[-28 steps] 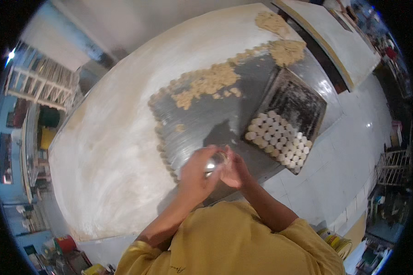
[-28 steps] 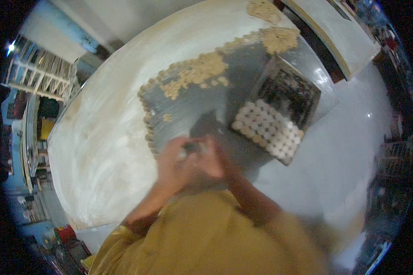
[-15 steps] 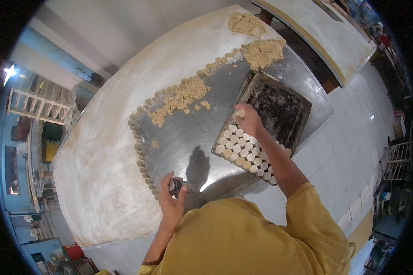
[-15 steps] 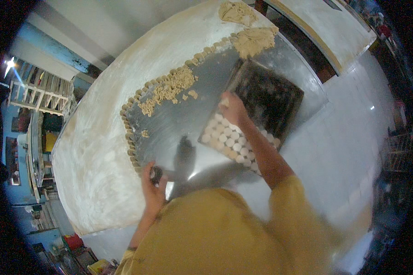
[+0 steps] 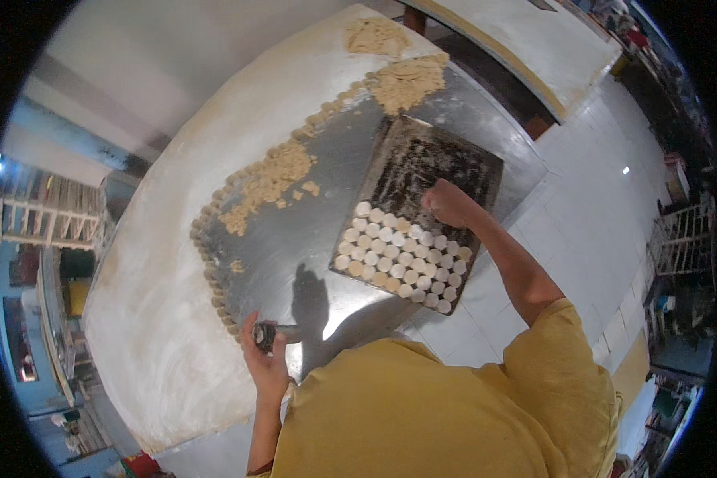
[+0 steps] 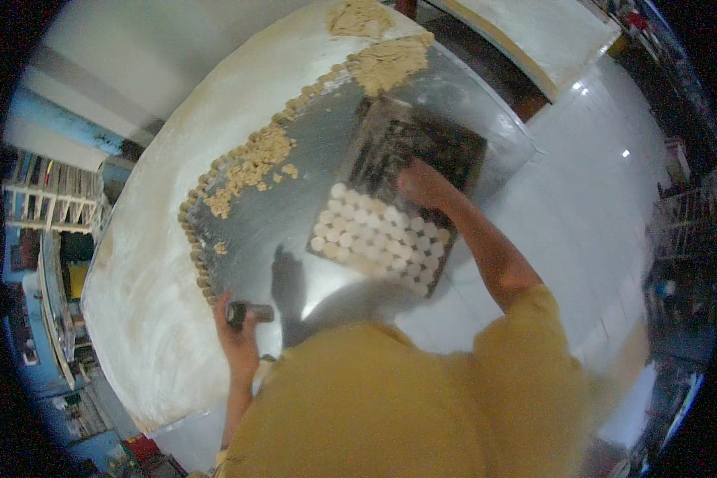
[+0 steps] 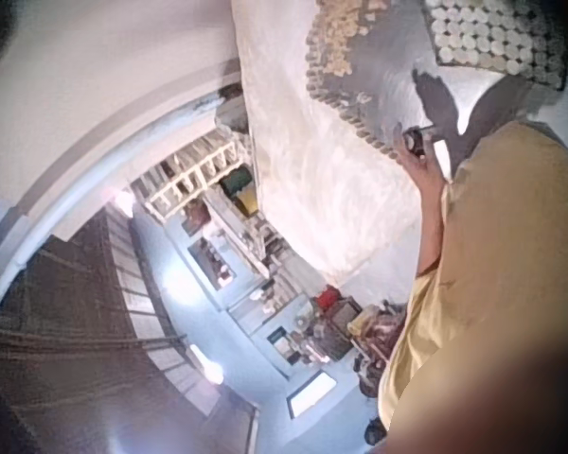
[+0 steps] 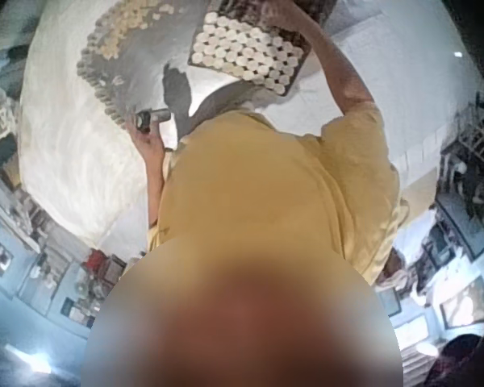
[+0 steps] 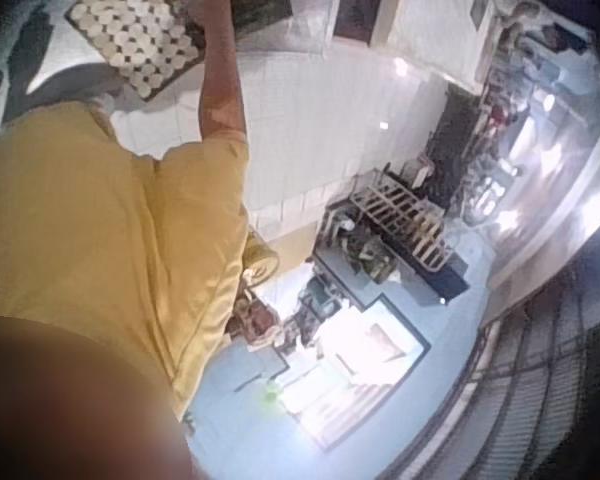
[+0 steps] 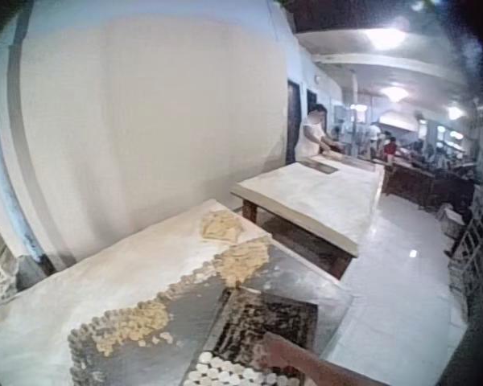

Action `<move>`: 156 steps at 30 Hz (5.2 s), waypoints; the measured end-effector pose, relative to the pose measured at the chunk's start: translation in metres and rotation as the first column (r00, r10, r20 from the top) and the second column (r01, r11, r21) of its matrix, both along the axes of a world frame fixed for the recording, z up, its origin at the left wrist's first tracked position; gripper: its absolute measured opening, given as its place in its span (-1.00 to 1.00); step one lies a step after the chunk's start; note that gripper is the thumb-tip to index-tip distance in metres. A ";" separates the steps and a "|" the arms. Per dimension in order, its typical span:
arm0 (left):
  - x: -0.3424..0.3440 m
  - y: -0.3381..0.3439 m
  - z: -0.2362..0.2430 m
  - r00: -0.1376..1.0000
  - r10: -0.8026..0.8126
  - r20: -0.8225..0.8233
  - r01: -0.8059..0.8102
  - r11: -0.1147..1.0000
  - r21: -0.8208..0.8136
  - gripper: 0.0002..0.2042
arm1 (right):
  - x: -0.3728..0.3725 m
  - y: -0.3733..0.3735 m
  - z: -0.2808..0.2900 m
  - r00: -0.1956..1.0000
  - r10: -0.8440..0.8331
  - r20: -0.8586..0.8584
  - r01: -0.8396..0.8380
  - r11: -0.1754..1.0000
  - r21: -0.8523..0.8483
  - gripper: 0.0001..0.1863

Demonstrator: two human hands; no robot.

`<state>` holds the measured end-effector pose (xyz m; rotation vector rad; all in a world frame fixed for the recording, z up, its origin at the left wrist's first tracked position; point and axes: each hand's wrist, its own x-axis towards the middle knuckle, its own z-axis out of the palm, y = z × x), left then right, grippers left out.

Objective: The person uses a small round cutter to cut circular pieces from a long strip of dough on a stainless steel table. Each cut piece is placed into a metal tray with many pre-cut dough rounds. The person repeats this cutting and placing cycle continuously.

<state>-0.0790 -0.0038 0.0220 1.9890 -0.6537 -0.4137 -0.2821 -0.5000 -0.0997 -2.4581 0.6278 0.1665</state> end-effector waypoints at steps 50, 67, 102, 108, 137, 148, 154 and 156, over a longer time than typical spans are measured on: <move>0.391 -0.009 -0.075 0.744 -0.668 0.000 0.466 0.519 0.717 -0.53 | 0.439 0.360 -0.067 0.763 0.132 0.633 -0.126 0.990 -0.055 -0.59; 0.412 0.005 -0.028 0.798 -0.577 0.175 0.299 0.631 0.716 -0.66 | 0.451 0.359 -0.066 0.727 0.009 0.686 -0.003 1.000 -0.010 -0.49; 0.425 -0.035 -0.013 0.699 -0.685 0.204 0.214 0.472 0.855 -0.64 | 0.489 0.351 -0.066 0.730 0.003 0.683 -0.034 0.999 0.032 -0.58; 0.408 -0.030 -0.008 0.685 -0.684 0.250 0.162 0.477 0.863 -0.65 | 0.507 0.348 -0.066 0.668 -0.011 0.744 -0.082 0.993 0.089 -0.61; 0.444 -0.017 -0.086 0.834 -0.539 0.120 0.414 0.754 0.509 -0.62 | 0.481 0.345 -0.077 0.796 0.357 0.488 -0.315 0.934 -0.169 -0.59; 0.271 0.001 -0.065 0.733 -0.039 -0.680 -0.090 0.984 -0.153 -0.50 | 0.298 0.316 -0.021 0.945 -0.319 0.078 -0.019 0.184 0.983 -0.39; 0.101 -0.045 0.027 0.948 -0.061 0.311 0.114 0.981 -0.154 -0.40 | 0.198 0.308 0.028 0.862 -0.505 0.037 -0.276 -0.407 0.871 -0.34; 0.076 -0.070 0.041 0.879 -0.237 0.414 0.319 0.937 -0.143 -0.48 | 0.171 0.302 0.033 0.854 -0.514 -0.082 -0.355 -0.691 0.630 -0.32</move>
